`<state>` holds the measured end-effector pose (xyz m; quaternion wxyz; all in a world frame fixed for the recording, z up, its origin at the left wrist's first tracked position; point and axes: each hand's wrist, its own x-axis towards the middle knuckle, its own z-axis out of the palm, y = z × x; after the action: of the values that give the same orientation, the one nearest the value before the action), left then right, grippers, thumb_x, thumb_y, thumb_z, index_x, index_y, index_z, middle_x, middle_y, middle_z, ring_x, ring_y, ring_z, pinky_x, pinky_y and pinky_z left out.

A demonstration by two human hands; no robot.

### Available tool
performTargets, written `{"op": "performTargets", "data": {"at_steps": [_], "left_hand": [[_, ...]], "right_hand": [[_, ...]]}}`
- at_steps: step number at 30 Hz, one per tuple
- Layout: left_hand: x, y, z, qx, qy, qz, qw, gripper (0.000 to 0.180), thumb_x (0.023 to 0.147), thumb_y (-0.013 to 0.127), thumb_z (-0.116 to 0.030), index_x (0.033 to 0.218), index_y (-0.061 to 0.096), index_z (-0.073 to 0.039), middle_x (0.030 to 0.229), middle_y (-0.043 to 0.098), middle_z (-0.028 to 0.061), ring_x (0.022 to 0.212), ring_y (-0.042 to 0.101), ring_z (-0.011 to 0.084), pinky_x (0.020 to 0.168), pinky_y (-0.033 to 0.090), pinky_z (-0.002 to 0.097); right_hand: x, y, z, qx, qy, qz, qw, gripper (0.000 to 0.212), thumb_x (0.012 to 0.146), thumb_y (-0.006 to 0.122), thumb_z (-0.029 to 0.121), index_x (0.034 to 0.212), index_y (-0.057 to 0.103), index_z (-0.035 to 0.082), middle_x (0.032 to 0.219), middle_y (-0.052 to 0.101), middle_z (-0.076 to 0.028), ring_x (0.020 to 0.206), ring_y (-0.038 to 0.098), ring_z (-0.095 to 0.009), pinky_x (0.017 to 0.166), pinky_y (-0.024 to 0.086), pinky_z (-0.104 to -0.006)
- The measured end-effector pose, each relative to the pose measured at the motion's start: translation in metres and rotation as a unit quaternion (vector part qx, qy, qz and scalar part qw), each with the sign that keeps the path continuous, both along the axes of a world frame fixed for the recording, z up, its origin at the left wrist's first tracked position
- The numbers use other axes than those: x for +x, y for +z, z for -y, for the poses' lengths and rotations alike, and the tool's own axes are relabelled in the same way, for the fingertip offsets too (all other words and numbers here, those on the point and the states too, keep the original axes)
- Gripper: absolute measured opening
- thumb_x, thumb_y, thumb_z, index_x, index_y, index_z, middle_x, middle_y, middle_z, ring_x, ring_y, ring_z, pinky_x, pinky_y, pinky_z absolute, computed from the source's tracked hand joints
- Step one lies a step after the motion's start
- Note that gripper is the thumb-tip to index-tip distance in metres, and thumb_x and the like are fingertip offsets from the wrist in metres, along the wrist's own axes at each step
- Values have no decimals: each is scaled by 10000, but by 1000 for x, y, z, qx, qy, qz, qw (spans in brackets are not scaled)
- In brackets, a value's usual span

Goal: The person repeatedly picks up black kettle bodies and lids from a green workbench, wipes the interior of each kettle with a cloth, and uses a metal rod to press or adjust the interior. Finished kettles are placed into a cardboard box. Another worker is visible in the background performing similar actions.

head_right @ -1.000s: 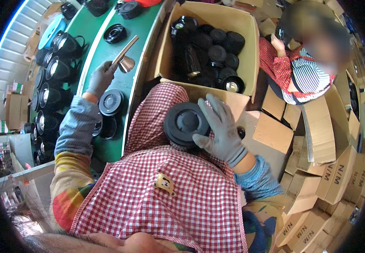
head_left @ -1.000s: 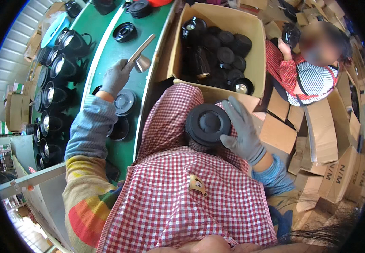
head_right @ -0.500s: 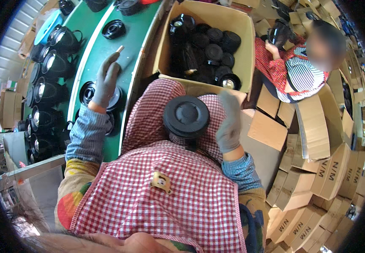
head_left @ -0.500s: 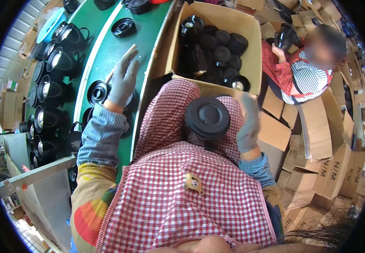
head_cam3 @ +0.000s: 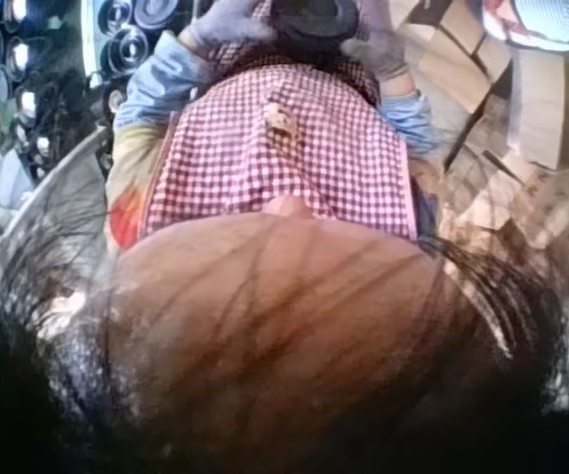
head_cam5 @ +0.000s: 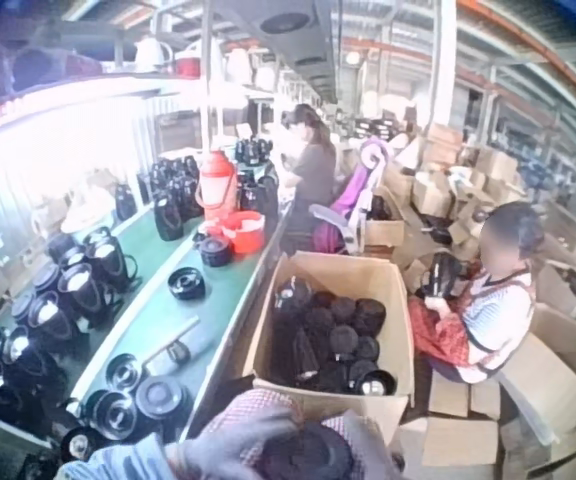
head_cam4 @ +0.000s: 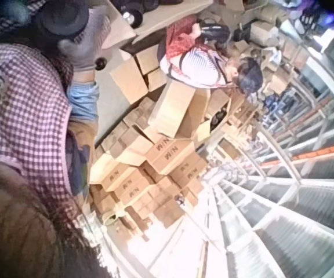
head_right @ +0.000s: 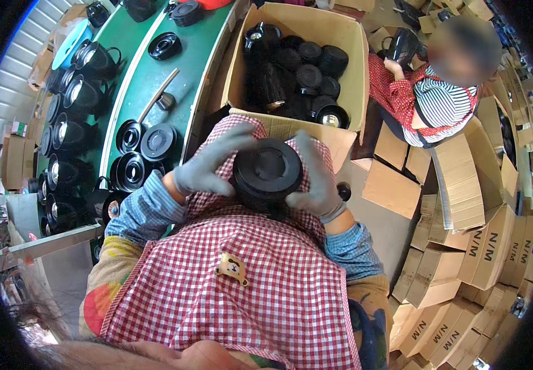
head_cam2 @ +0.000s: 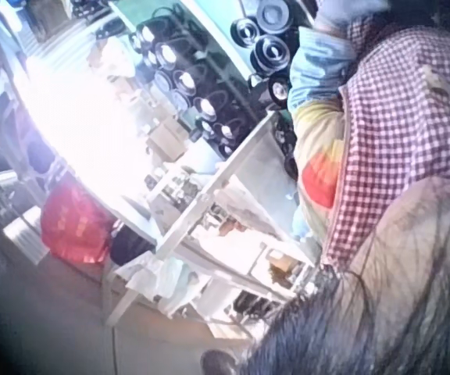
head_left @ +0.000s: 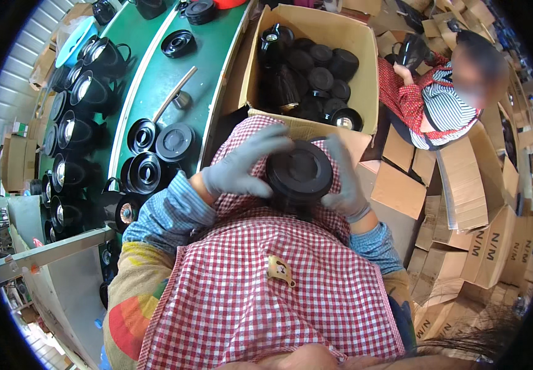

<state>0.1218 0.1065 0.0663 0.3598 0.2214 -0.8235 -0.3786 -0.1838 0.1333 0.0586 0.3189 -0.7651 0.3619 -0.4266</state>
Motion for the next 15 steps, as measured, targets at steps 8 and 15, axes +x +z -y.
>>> {"op": "performTargets", "data": {"at_steps": [8, 15], "left_hand": [[-30, 9, 9, 143, -22, -46, 988, 797, 799, 764, -596, 1289, 610, 13, 1300, 600, 202, 1222, 595, 365, 1051, 475, 419], [16, 23, 26, 114, 239, -96, 959, 338, 1007, 590, -149, 1303, 603, 14, 1232, 664, 152, 1154, 637, 255, 986, 511, 351]], "right_hand": [[22, 1, 0, 253, 62, 171, 950, 1051, 782, 759, 678, 1485, 449, -40, 1518, 469, -200, 1422, 440, -319, 1186, 329, -412], [7, 25, 38, 118, -54, 116, 985, 709, 1016, 469, 589, 1376, 580, -13, 1372, 608, -176, 1321, 541, -277, 1160, 365, -410]]}}
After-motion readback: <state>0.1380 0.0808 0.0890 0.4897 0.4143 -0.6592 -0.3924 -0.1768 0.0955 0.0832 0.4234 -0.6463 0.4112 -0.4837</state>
